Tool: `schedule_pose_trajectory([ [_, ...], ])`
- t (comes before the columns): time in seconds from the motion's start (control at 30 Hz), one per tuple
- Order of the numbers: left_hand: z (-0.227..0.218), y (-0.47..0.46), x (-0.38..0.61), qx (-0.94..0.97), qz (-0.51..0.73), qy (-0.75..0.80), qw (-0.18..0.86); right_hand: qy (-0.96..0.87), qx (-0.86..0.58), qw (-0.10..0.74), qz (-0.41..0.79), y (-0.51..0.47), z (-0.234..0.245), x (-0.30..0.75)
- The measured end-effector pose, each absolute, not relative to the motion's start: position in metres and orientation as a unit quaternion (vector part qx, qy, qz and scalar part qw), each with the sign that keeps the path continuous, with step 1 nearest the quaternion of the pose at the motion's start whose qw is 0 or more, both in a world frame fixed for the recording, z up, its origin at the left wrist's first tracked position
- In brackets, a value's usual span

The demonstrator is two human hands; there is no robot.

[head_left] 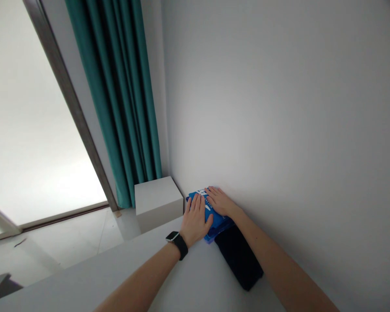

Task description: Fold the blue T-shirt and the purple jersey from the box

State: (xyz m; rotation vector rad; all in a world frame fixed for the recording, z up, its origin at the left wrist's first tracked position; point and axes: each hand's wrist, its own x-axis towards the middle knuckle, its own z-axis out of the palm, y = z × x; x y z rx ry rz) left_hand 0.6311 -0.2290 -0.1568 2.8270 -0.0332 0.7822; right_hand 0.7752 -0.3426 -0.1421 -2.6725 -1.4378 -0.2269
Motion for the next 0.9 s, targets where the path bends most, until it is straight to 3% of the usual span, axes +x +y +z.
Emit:
schedule_pose_trajectory([
  [0.2,-0.163,-0.22,0.637,0.951,0.263,-0.017,0.164,-0.481,-0.873,0.043,-0.074,-0.339,-0.132,0.771],
  [0.37,-0.189,-0.187,0.644,0.889,0.24,0.089,0.379,-0.505,-0.857,0.058,-0.087,-0.337,-0.122,0.752],
  [0.43,-0.202,-0.181,0.647,0.875,0.218,0.11,0.419,-0.508,-0.856,0.062,-0.077,-0.336,-0.121,0.744],
  [0.9,-0.219,-0.181,0.646,0.835,0.188,0.134,0.5,-0.495,-0.867,0.063,0.018,-0.331,-0.121,0.744],
])
